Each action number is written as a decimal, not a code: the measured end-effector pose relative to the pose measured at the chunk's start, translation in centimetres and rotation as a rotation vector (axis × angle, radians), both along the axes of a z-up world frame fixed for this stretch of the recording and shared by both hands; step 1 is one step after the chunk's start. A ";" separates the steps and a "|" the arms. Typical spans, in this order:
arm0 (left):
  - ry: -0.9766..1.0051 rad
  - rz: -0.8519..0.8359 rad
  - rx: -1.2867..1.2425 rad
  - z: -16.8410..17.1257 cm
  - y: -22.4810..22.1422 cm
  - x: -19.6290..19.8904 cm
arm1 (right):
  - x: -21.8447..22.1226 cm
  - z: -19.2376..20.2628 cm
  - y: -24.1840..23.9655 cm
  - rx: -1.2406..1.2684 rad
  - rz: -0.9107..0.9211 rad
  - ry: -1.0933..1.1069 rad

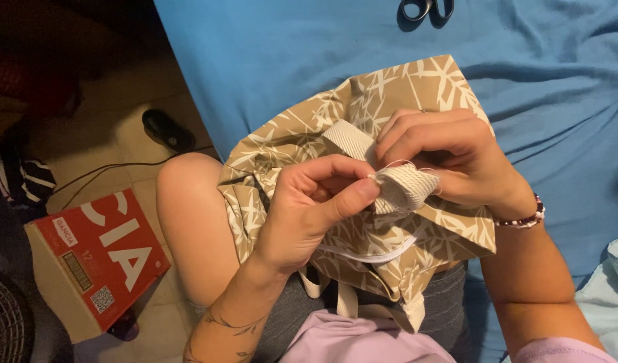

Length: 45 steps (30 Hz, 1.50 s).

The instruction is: A person is hand-sewing a white strap onto a patterned fabric bag using a needle and thread.

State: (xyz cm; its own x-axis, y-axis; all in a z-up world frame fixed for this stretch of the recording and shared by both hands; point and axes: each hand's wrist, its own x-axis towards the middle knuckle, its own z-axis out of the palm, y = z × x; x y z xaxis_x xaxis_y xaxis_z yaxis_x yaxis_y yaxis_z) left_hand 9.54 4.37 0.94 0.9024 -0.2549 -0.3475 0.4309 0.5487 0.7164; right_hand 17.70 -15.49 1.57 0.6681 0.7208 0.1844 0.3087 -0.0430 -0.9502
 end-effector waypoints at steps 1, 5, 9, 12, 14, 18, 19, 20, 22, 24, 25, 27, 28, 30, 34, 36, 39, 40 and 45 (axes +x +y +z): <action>0.001 0.000 0.000 0.0 -0.1 0.0 | 0.0 0.1 0.0 0.000 0.000 0.001; -0.004 -0.002 0.011 0.0 -0.1 -0.1 | 0.1 0.5 0.2 -0.034 0.014 0.020; -0.028 -0.007 0.005 -0.1 -0.1 -0.1 | 0.2 0.4 0.2 -0.026 0.027 0.020; -0.024 -0.014 -0.020 -0.2 -0.2 -0.1 | 0.1 0.3 0.2 -0.011 0.026 0.024; -0.025 -0.025 -0.026 -0.2 -0.2 -0.1 | 0.1 0.3 0.2 -0.007 0.030 0.031; -0.018 -0.041 -0.024 -0.3 -0.2 -0.2 | 0.0 0.6 0.4 0.007 0.030 0.068; -0.018 -0.041 -0.024 -0.3 -0.2 -0.2 | 0.0 0.6 0.4 0.006 0.031 0.068; -0.017 -0.039 -0.026 -0.4 -0.2 -0.2 | 0.0 0.5 0.4 0.033 0.032 0.095; -0.017 -0.036 -0.028 -0.4 -0.2 -0.2 | -0.2 0.2 0.2 0.059 0.034 0.120; -0.019 -0.037 -0.044 -0.4 -0.2 -0.3 | -0.5 -0.2 -0.1 0.108 -0.016 0.203; -0.019 -0.036 -0.044 -0.5 -0.1 -0.3 | -0.7 -0.3 -0.4 0.107 -0.016 0.203; -0.041 -0.026 -0.031 -0.5 -0.1 -0.3 | -1.2 -0.4 -1.1 0.019 -0.114 0.216; -0.043 -0.027 -0.032 -0.5 -0.2 -0.3 | -1.7 0.7 -1.1 0.018 -0.116 0.214; -0.035 0.034 -0.026 -0.4 -0.1 -0.4 | -2.5 2.8 -0.9 -0.195 -0.376 -0.211; -0.083 0.083 -0.021 -0.1 -0.1 -0.6 | -5.8 1.1 -2.8 -0.072 -0.655 -0.525; -0.060 0.099 0.035 0.0 -0.3 -0.8 | -6.3 2.7 -0.9 -0.057 -0.491 -0.781; -0.066 0.097 0.032 0.3 -0.2 -1.0 | -7.9 3.6 0.8 -0.265 -0.544 -0.745; -0.070 0.099 0.033 0.3 -0.3 -1.1 | -8.0 3.6 1.1 -0.262 -0.544 -0.749; -0.157 0.105 0.167 1.0 0.1 -1.2 | -8.4 2.6 1.5 -0.235 -0.613 -0.809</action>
